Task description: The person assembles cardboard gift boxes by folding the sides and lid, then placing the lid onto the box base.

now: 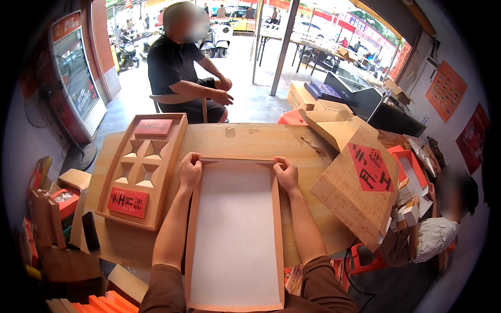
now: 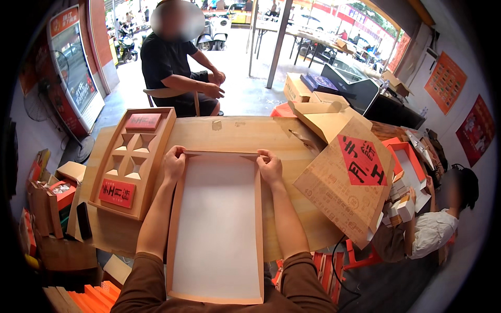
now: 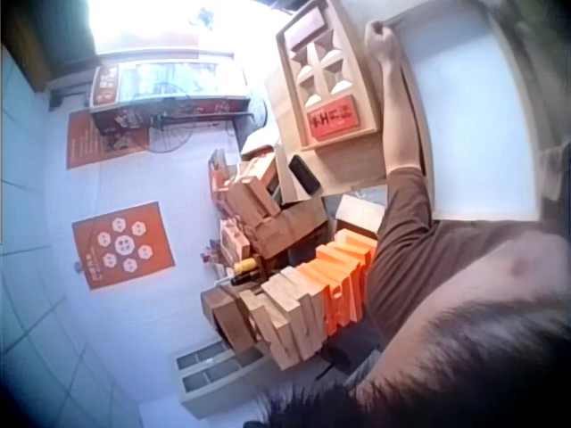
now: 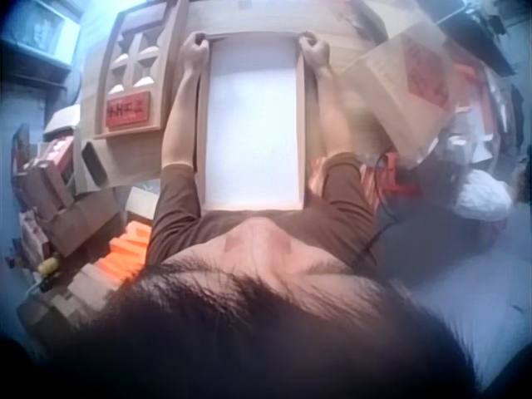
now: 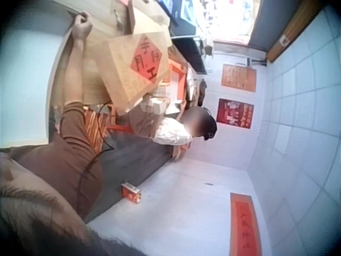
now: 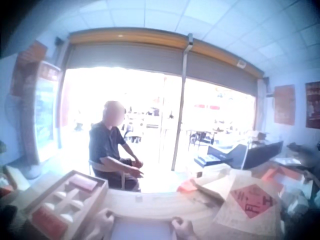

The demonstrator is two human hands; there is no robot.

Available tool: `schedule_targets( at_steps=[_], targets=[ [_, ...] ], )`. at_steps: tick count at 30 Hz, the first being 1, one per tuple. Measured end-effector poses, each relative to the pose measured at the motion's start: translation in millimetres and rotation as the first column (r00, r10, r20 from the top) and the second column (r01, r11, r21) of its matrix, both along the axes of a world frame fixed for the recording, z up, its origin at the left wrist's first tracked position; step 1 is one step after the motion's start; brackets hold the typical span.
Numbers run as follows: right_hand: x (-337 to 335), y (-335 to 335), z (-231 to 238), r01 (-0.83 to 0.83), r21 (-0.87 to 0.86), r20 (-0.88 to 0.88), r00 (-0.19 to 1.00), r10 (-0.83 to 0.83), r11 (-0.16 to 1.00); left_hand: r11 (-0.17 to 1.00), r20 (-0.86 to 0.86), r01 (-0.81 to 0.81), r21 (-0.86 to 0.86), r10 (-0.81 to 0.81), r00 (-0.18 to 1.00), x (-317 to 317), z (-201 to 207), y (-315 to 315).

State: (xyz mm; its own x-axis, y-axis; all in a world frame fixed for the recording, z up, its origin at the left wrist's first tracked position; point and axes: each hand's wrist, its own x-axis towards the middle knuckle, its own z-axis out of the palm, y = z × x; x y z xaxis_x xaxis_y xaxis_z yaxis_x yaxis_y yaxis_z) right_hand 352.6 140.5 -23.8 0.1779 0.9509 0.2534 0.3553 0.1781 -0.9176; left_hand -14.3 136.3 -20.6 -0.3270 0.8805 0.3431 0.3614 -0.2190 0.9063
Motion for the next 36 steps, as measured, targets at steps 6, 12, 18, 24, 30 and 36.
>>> schedule_targets(
  at_steps=[6,12,18,24,30,36],
  targets=[
    [-4,3,-2,0.022,0.015,-0.025,0.999,-0.022,1.000,0.999,0.030,0.019,-0.025,-0.019,0.999,-3,0,0],
    [2,8,-12,0.019,0.030,-0.053,0.998,-0.018,0.999,0.999,0.044,0.034,-0.011,-0.034,0.998,-1,-2,3],
    [-13,2,-1,0.067,0.047,0.017,0.998,-0.068,0.997,0.999,0.032,0.048,-0.011,-0.048,0.998,-4,-3,1],
    [-12,6,-3,0.073,-0.003,0.119,0.990,-0.072,0.997,0.997,0.041,0.077,-0.008,-0.076,0.996,-6,-5,3],
    [-17,0,1,0.061,0.013,0.070,0.996,-0.061,0.998,0.995,-0.038,0.092,0.035,-0.091,0.995,-4,0,-2],
    [-18,-1,7,0.011,0.010,0.089,0.996,-0.012,1.000,0.990,-0.047,0.123,0.063,-0.120,0.992,-3,-2,-3]
  ],
)
